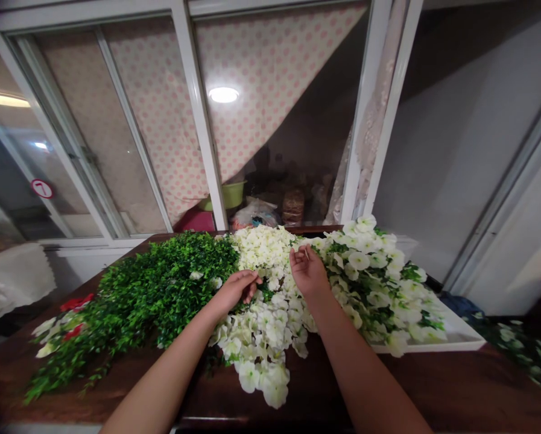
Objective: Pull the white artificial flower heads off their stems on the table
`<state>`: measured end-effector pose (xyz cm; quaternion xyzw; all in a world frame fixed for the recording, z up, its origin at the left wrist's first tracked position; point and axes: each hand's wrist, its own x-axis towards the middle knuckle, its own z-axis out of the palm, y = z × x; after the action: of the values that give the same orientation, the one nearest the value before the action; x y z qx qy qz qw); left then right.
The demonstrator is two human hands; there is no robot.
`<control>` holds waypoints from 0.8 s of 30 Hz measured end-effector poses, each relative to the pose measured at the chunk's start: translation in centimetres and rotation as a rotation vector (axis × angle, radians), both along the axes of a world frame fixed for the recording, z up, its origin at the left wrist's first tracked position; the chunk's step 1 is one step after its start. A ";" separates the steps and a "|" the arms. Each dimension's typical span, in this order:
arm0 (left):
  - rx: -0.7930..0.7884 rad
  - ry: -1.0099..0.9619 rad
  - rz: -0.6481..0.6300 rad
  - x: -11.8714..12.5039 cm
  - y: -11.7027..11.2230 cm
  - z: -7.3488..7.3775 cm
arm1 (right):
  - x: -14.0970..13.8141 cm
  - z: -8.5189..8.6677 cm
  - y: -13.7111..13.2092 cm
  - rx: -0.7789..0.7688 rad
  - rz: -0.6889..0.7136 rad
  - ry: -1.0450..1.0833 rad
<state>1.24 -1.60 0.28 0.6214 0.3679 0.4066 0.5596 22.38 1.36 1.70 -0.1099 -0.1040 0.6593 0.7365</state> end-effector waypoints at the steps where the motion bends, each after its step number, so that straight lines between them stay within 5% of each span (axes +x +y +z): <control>1: 0.004 0.003 0.000 0.0 0.0 0.0 | -0.2 -0.1 0.1 0.019 -0.048 -0.051; 8: 0.019 0.019 0.000 0.1 -0.1 0.0 | -0.7 -0.9 0.4 0.026 -0.352 -0.310; 24: 0.063 0.079 -0.011 0.1 -0.1 -0.2 | -0.1 -0.6 0.6 0.000 -0.294 -0.370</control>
<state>1.31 -1.74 0.08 0.6563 0.3735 0.3899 0.5270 22.25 1.94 1.13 -0.2431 -0.2202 0.5134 0.7930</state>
